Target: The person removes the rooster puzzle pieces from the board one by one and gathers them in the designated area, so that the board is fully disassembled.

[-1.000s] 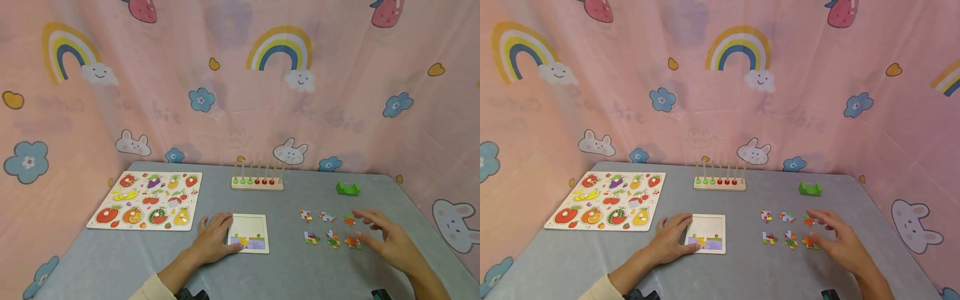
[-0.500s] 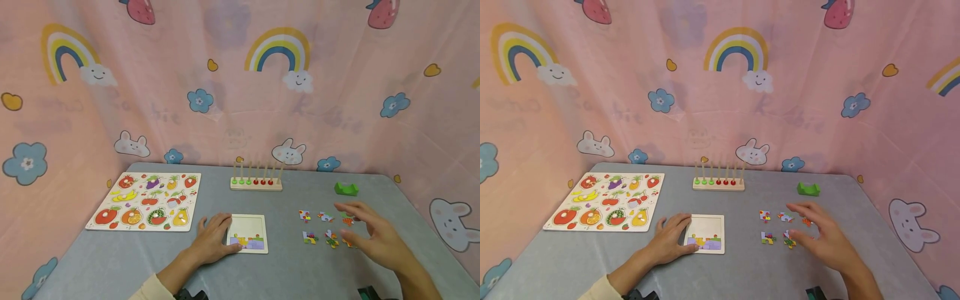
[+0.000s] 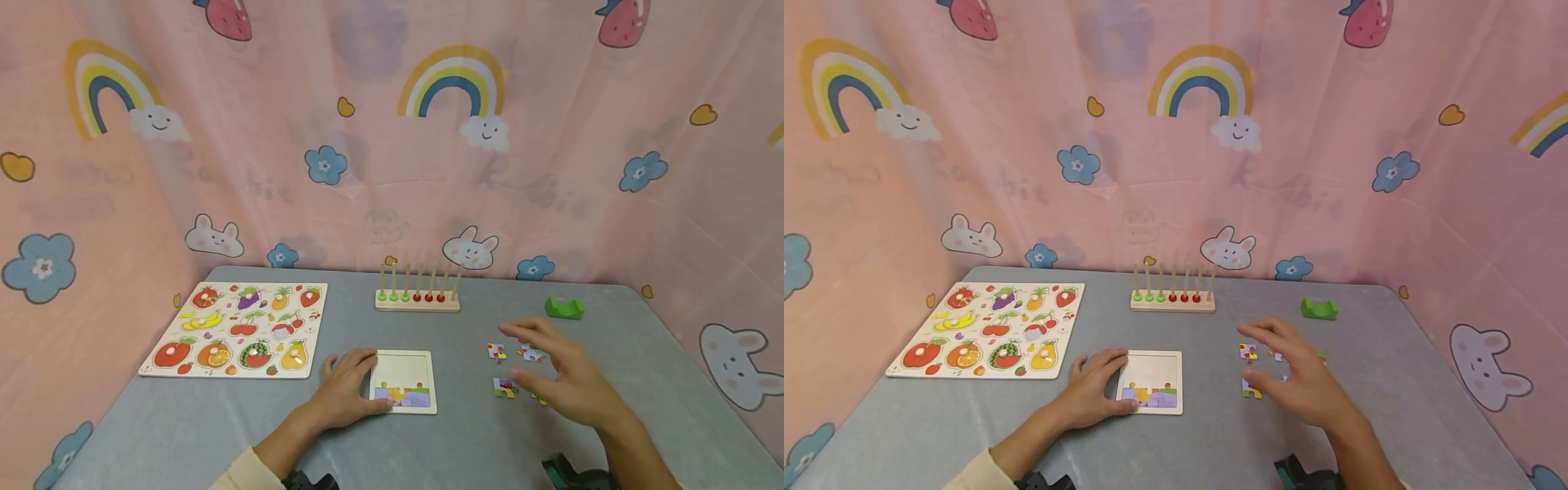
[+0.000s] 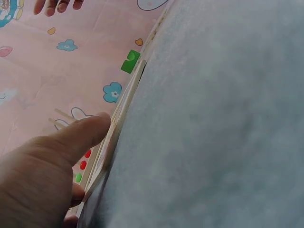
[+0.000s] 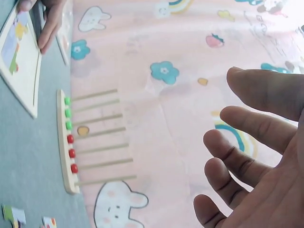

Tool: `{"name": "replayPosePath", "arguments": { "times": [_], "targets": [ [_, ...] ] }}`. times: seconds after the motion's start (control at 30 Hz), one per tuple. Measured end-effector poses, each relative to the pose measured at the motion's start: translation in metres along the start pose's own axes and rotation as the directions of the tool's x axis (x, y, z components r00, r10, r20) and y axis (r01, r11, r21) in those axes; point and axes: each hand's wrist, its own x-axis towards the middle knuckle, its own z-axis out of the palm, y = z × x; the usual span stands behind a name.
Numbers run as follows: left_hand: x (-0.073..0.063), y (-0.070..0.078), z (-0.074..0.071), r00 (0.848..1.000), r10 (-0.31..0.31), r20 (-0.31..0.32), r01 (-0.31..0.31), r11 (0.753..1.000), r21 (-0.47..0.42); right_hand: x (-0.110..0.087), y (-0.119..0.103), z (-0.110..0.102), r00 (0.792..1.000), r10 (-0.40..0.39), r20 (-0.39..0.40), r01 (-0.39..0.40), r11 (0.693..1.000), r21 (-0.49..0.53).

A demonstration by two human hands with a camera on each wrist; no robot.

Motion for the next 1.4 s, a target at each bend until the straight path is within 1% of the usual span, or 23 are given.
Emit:
{"name": "replayPosePath", "arguments": {
  "times": [0.1,0.27,0.37,0.5,0.6,0.67,0.87,0.93,1.13,1.27,1.4],
  "targets": [
    [0.001,-0.001,-0.001,1.0,-0.002,0.005,0.002,1.0,-0.019,0.006,-0.003,0.008,1.0,-0.02,0.007,0.02,1.0,-0.022],
    [0.001,-0.002,-0.001,1.0,0.011,0.001,-0.01,1.0,-0.029,0.018,-0.008,0.021,0.997,-0.075,0.022,0.075,0.997,0.015],
    [0.001,-0.002,-0.002,1.0,0.017,-0.005,-0.018,1.0,-0.025,0.024,-0.01,0.03,0.995,-0.091,0.029,0.09,0.996,0.029],
    [0.001,-0.002,-0.002,1.0,0.014,0.003,-0.014,1.0,-0.021,0.032,-0.013,0.041,0.991,-0.123,0.052,0.118,0.989,0.092],
    [0.001,-0.001,-0.002,1.0,0.0,0.017,0.001,1.0,-0.024,0.038,-0.015,0.05,0.986,-0.152,0.062,0.142,0.98,0.138],
    [0.001,0.0,-0.002,1.0,-0.007,0.025,0.008,1.0,-0.026,0.041,-0.016,0.056,0.985,-0.16,0.06,0.15,0.978,0.143],
    [0.001,0.0,-0.004,0.999,-0.017,0.034,0.018,0.999,-0.026,0.05,-0.016,0.079,0.985,-0.157,0.075,0.139,0.968,0.207],
    [0.001,-0.001,-0.004,0.999,-0.021,0.033,0.022,0.999,-0.025,0.052,-0.016,0.088,0.987,-0.143,0.075,0.123,0.967,0.224],
    [0.001,-0.001,-0.004,0.999,-0.024,0.028,0.025,0.999,-0.038,0.056,-0.009,0.116,0.994,-0.077,0.071,0.059,0.972,0.226],
    [0.001,-0.001,-0.004,0.999,-0.024,0.027,0.025,0.999,-0.044,0.055,0.0,0.13,0.993,-0.066,0.096,0.041,0.97,0.238],
    [0.001,-0.001,-0.004,0.999,-0.026,0.029,0.027,0.998,-0.051,0.054,0.008,0.141,0.99,-0.036,0.134,0.002,0.97,0.244]
  ]
}}
